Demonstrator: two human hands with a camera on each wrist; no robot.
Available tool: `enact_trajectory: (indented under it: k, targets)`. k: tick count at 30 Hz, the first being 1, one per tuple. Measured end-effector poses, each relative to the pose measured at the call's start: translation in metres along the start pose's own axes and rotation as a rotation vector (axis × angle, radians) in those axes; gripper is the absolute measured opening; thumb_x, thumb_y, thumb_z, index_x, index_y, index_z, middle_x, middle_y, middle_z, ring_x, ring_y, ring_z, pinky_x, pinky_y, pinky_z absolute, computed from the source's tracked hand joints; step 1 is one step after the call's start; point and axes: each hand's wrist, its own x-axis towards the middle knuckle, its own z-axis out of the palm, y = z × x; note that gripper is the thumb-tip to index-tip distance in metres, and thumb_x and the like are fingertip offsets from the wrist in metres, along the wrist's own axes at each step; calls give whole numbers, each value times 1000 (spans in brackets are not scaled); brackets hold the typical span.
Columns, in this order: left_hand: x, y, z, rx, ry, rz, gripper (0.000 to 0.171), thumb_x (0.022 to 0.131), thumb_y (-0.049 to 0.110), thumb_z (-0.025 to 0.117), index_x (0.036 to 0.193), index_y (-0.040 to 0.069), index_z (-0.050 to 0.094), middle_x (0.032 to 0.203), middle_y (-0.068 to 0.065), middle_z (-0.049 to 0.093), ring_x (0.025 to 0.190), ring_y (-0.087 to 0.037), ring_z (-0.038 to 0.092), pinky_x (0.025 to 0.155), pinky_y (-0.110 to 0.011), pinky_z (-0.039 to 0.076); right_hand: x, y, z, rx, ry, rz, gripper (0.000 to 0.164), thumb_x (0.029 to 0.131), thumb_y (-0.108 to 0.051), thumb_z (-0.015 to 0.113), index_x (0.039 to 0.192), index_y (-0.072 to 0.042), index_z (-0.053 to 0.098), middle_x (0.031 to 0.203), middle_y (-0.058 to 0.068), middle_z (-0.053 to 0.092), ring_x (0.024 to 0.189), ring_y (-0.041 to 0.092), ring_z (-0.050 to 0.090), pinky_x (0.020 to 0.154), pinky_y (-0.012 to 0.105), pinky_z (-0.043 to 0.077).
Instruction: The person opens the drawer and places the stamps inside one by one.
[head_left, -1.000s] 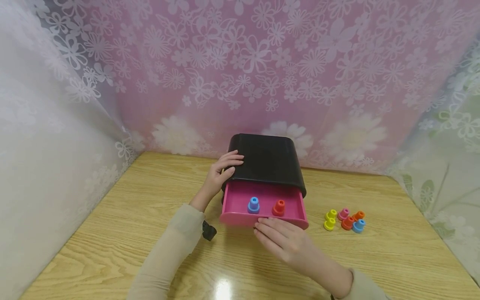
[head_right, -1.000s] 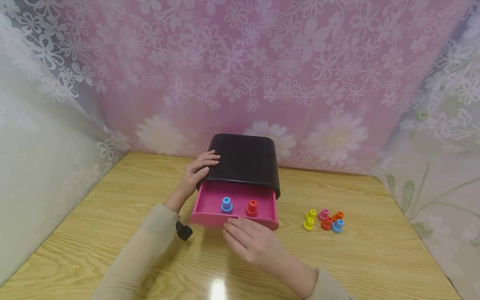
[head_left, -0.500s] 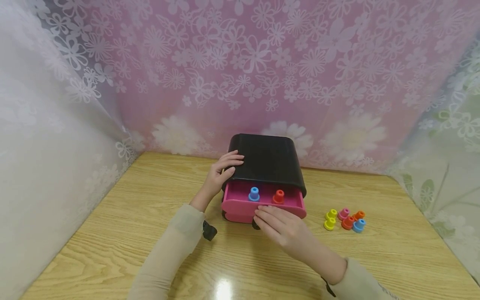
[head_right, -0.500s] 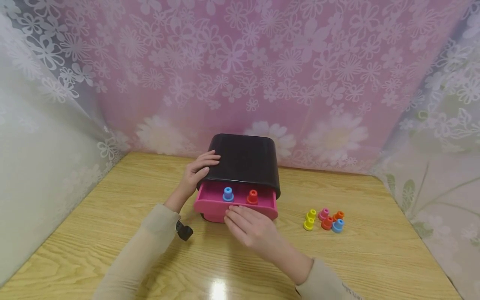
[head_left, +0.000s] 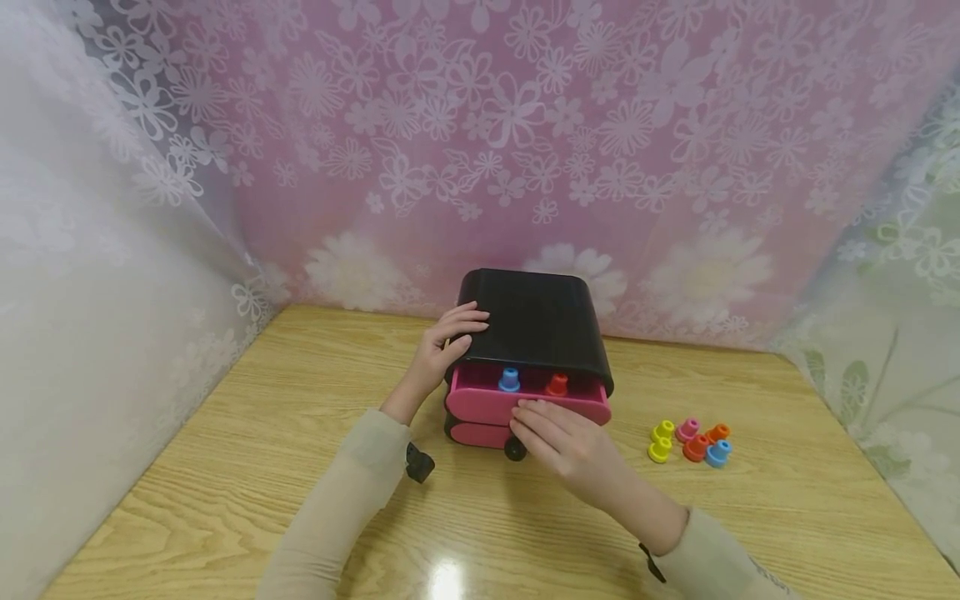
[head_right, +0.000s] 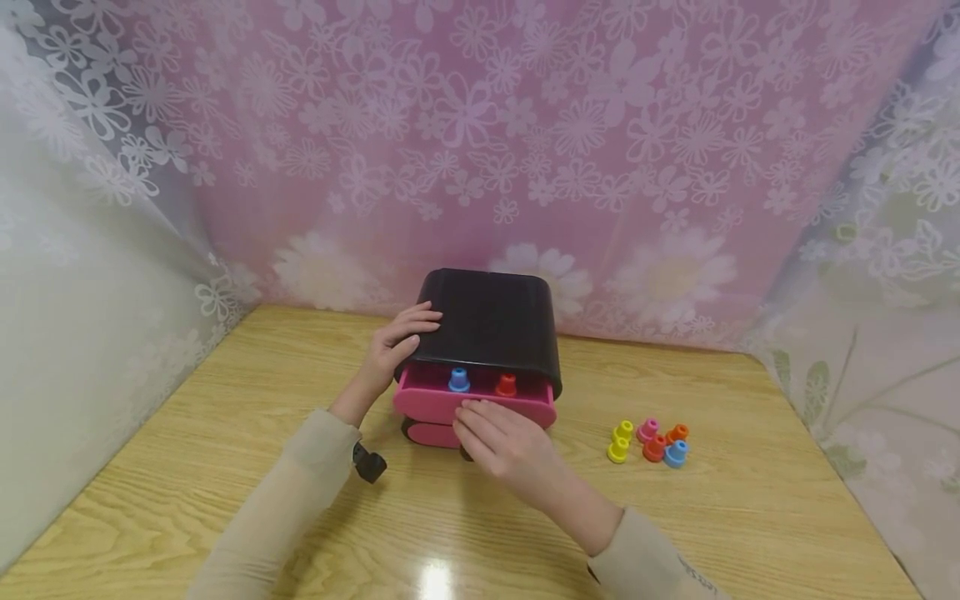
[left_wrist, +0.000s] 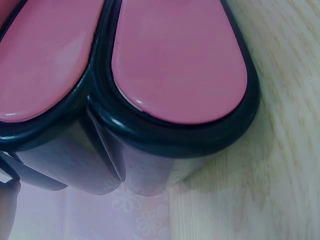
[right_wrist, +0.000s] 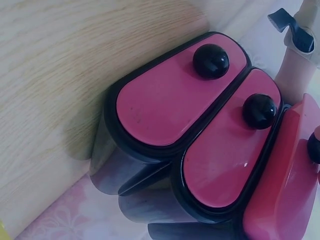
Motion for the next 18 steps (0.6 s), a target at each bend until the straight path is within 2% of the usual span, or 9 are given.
enact_trajectory:
  k: [6, 18]
  targets:
    - [0, 0, 1, -7, -3, -2, 25, 84, -2, 45, 99, -20, 53, 109, -38, 47, 116, -50, 29, 103, -47, 17, -2, 4, 3, 7, -48, 26, 39, 97, -7, 27, 99, 2, 65, 105, 15, 62, 101, 24, 56, 82, 35, 47]
    - [0, 0, 1, -26, -2, -3, 24, 83, -5, 43, 99, -21, 52, 109, -40, 45, 116, -51, 28, 103, -48, 17, -1, 13, 11, -39, -71, 43, 40, 97, -5, 26, 99, 2, 65, 104, 14, 62, 101, 23, 56, 84, 33, 45]
